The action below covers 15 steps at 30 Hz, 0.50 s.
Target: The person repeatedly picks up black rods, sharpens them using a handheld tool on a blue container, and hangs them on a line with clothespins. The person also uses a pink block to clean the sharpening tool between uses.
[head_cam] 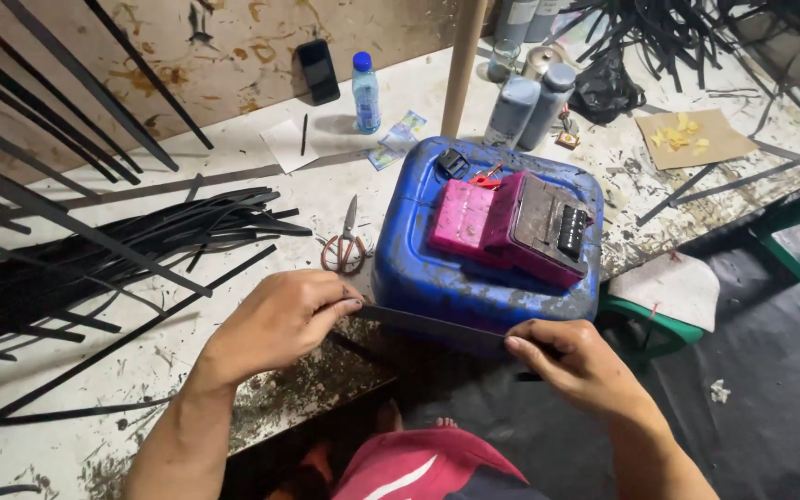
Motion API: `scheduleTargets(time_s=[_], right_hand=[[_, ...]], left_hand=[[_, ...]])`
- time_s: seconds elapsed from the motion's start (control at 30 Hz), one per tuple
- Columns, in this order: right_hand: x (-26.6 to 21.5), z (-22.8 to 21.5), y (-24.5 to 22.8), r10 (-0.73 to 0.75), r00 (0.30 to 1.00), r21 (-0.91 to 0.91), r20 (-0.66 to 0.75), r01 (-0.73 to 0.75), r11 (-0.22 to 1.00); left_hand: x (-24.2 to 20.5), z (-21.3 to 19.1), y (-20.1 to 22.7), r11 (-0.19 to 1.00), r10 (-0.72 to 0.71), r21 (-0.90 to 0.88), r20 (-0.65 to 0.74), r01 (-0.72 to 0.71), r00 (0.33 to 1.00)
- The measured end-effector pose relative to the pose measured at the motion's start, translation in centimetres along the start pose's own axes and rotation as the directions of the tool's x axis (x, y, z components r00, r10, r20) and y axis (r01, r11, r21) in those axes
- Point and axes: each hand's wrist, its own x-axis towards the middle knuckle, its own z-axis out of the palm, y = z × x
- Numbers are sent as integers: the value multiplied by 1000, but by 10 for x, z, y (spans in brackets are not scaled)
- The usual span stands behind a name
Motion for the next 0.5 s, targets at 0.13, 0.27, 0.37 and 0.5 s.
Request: scheduleTargets(time_s=[0.13, 0.27, 0.37, 0.5], right_hand=[[25, 22, -32, -106, 994, -58, 3, 106, 993], [22, 8, -31, -150, 989, -88, -16, 148, 985], [17, -1, -24, -120, 990, -113, -72, 112, 987], [39, 19, -45, -175, 976, -2, -130, 176, 984]], left_hand=[[32, 34, 18, 986, 167, 16, 6, -167, 986], [32, 1, 1, 981, 194, -3, 55, -194, 980], [30, -35, -17, 988, 53, 145, 29, -57, 998], [66, -27, 33, 974, 225, -61, 195, -217, 955]])
